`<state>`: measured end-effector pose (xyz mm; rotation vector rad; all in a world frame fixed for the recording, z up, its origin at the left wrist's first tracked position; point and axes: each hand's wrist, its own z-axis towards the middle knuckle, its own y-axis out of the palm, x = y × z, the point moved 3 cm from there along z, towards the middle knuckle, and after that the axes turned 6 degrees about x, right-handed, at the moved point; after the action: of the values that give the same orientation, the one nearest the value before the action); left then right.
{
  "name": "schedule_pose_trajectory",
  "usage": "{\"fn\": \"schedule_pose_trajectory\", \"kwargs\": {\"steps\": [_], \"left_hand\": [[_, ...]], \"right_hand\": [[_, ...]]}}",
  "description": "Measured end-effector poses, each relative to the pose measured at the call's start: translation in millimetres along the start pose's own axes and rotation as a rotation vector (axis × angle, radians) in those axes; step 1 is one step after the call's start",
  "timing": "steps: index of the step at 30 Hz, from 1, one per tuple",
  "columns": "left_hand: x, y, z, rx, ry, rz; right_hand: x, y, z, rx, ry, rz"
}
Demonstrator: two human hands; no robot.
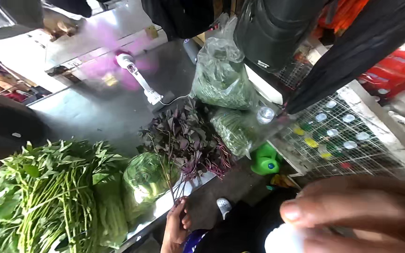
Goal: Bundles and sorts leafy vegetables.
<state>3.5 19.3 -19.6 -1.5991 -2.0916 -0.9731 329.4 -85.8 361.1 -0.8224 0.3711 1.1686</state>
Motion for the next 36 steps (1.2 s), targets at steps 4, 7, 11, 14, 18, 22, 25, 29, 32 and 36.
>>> {"fn": "schedule_pose_trajectory", "kwargs": {"steps": [4, 7, 11, 14, 18, 22, 25, 29, 32, 36], "left_hand": [[19.1, 7.2, -16.4, 0.115, 0.23, 0.088], [34.3, 11.9, -33.2, 0.117, 0.326, 0.146], [41.3, 4.1, -39.2, 0.171, 0.365, 0.214], [38.5, 1.1, -40.5, 0.215, 0.365, 0.254], [27.3, -0.1, -39.7, 0.238, 0.269, 0.216], [18.2, -1.1, -41.2, 0.193, 0.191, 0.24], [24.5, 6.0, -45.4, 0.211, 0.253, 0.215], [56.6, 20.5, -62.5, 0.207, 0.416, 0.219], [86.2, 37.0, -79.7, 0.194, 0.531, 0.23], [107.2, 44.8, -87.6, 0.136, 0.63, 0.194]], "right_hand": [[32.9, 14.7, -28.3, 0.091, -0.141, 0.112], [63.5, 22.3, -65.6, 0.134, -0.013, 0.212], [121.9, 26.2, -153.1, 0.43, 0.381, 0.267], [154.9, 22.5, -189.9, 0.666, 0.637, -0.155], [240.9, 10.2, -213.3, 0.772, 0.952, -0.223], [326.3, -1.4, -229.5, 0.801, 1.056, -0.247], [369.5, -5.1, -226.7, 0.808, 1.062, -0.276], [401.2, -4.4, -220.0, 0.786, 1.066, -0.359], [403.1, -4.0, -215.8, 0.777, 1.061, -0.352], [389.4, -0.3, -226.3, 0.78, 1.016, -0.266]]}}
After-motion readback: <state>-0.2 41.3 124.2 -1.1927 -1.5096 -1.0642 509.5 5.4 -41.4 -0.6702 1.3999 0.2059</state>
